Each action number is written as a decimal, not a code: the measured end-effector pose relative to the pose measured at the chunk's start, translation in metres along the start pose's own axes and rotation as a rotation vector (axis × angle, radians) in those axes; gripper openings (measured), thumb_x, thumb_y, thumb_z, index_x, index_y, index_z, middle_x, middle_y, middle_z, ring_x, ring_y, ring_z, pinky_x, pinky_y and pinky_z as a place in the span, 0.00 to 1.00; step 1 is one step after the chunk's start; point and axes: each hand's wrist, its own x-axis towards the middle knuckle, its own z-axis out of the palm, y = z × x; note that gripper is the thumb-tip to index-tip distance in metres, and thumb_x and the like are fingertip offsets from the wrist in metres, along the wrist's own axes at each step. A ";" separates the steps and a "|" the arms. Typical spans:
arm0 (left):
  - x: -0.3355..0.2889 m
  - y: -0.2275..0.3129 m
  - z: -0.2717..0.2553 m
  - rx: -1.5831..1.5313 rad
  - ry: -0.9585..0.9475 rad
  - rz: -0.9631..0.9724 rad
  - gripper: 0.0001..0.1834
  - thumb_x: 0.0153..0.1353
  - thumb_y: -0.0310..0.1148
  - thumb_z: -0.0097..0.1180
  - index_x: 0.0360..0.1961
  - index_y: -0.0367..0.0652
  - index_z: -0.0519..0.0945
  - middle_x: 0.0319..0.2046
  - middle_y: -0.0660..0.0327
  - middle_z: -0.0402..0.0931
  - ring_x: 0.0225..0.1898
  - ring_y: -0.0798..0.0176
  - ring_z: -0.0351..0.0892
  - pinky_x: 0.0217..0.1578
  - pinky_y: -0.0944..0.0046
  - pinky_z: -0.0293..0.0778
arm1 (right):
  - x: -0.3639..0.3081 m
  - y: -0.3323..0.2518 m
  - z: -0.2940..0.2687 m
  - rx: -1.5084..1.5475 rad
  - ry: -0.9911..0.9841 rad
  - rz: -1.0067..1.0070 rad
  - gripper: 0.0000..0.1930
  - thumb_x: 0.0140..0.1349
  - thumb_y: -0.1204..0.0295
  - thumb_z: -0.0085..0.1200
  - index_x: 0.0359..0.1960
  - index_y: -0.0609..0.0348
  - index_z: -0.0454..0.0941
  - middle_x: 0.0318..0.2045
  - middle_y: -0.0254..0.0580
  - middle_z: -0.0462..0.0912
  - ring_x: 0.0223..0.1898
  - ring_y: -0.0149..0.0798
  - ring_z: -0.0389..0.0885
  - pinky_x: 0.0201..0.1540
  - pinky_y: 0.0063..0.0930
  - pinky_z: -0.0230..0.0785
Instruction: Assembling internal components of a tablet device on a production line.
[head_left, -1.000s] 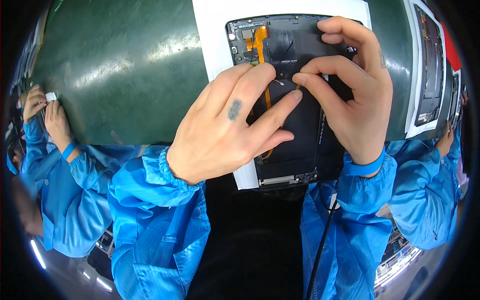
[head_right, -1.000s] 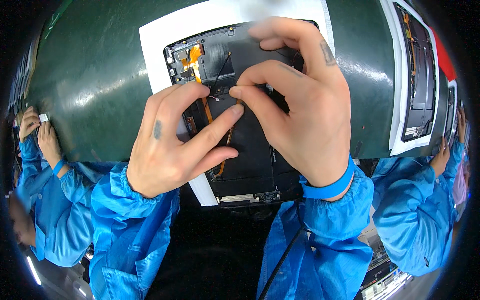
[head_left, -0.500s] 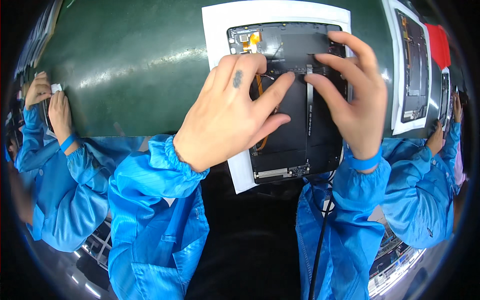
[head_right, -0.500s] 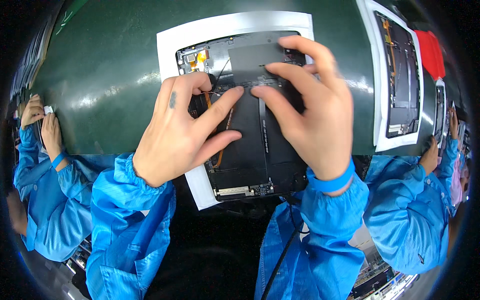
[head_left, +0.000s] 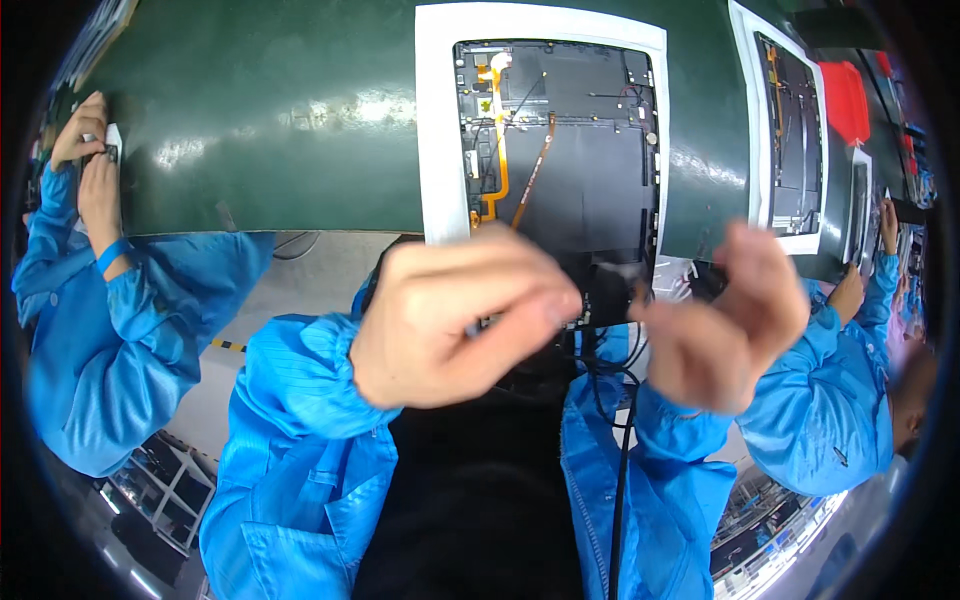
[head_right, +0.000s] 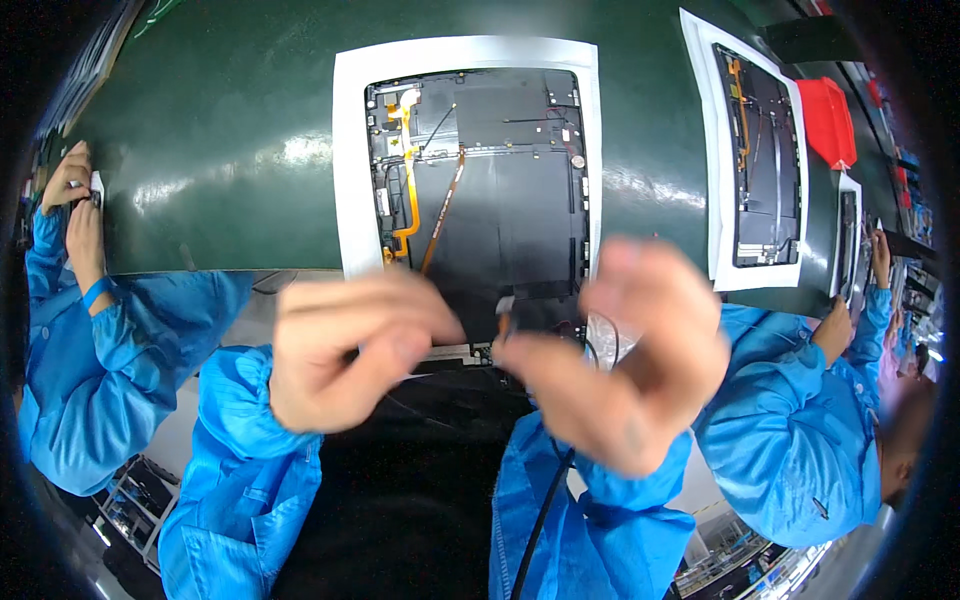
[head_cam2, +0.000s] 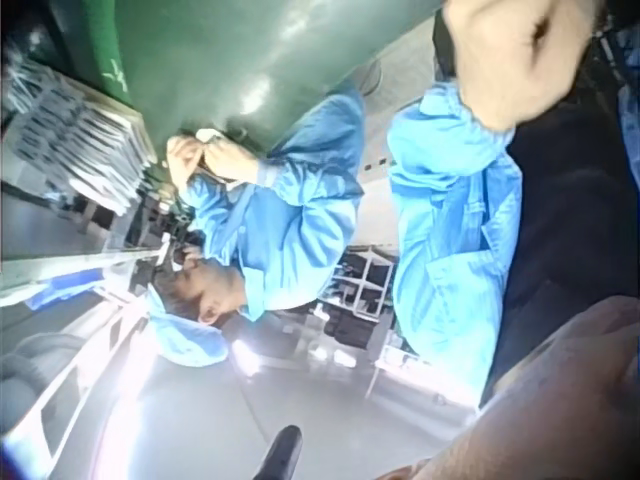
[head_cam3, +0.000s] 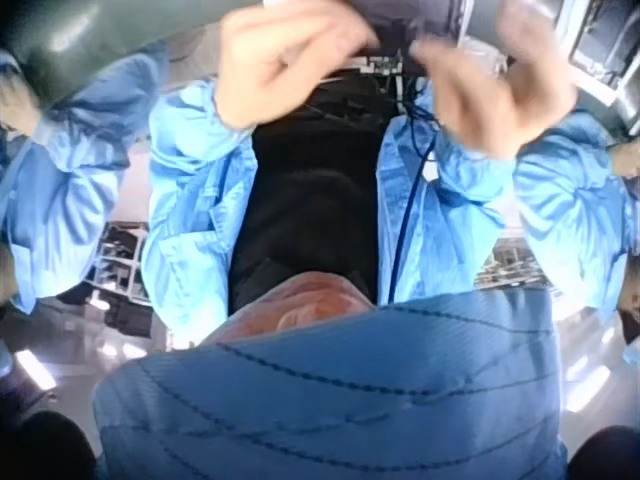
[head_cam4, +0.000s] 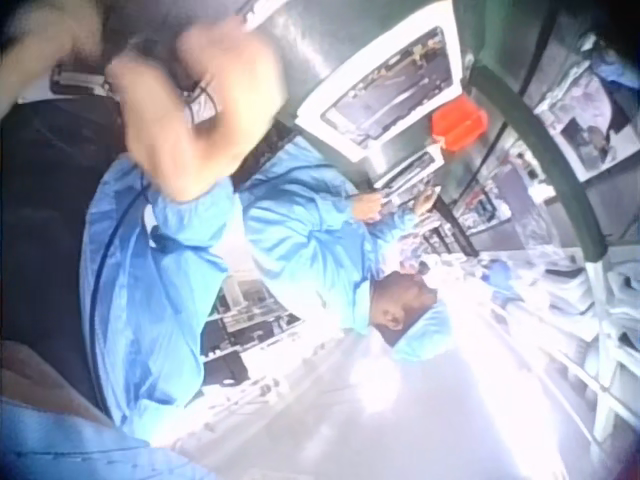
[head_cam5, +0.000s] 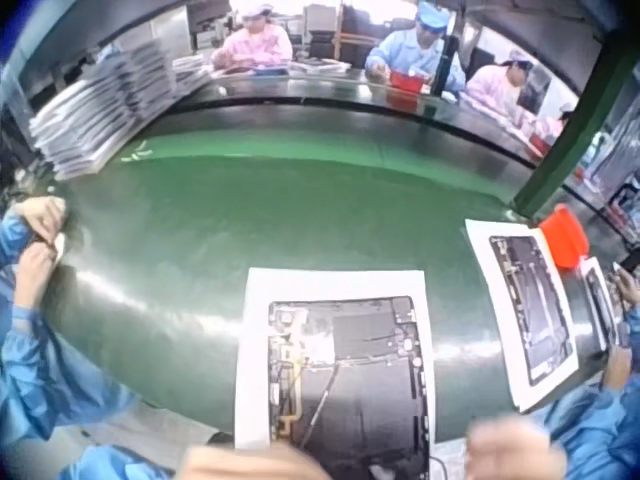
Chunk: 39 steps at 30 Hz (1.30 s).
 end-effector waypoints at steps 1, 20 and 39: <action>-0.008 0.012 0.008 -0.267 -0.013 -0.183 0.11 0.70 0.25 0.64 0.47 0.27 0.87 0.40 0.46 0.88 0.38 0.54 0.89 0.45 0.57 0.83 | -0.011 -0.006 0.003 0.021 0.042 -0.063 0.17 0.43 0.77 0.76 0.37 0.50 0.91 0.54 0.43 0.78 0.57 0.52 0.80 0.50 0.40 0.76; -0.031 0.011 0.030 -0.054 0.075 -0.066 0.14 0.62 0.14 0.66 0.50 0.27 0.87 0.33 0.48 0.88 0.32 0.56 0.91 0.33 0.63 0.84 | -0.010 -0.040 -0.003 -0.038 -0.298 0.016 0.18 0.42 0.80 0.75 0.39 0.63 0.88 0.39 0.44 0.90 0.38 0.43 0.91 0.32 0.29 0.78; -0.040 0.012 0.027 -0.181 0.011 -0.125 0.08 0.62 0.15 0.65 0.43 0.25 0.87 0.31 0.48 0.88 0.33 0.55 0.92 0.35 0.63 0.85 | -0.006 -0.039 -0.010 0.083 -0.385 -0.026 0.20 0.40 0.77 0.74 0.40 0.64 0.87 0.39 0.46 0.90 0.35 0.44 0.90 0.29 0.31 0.84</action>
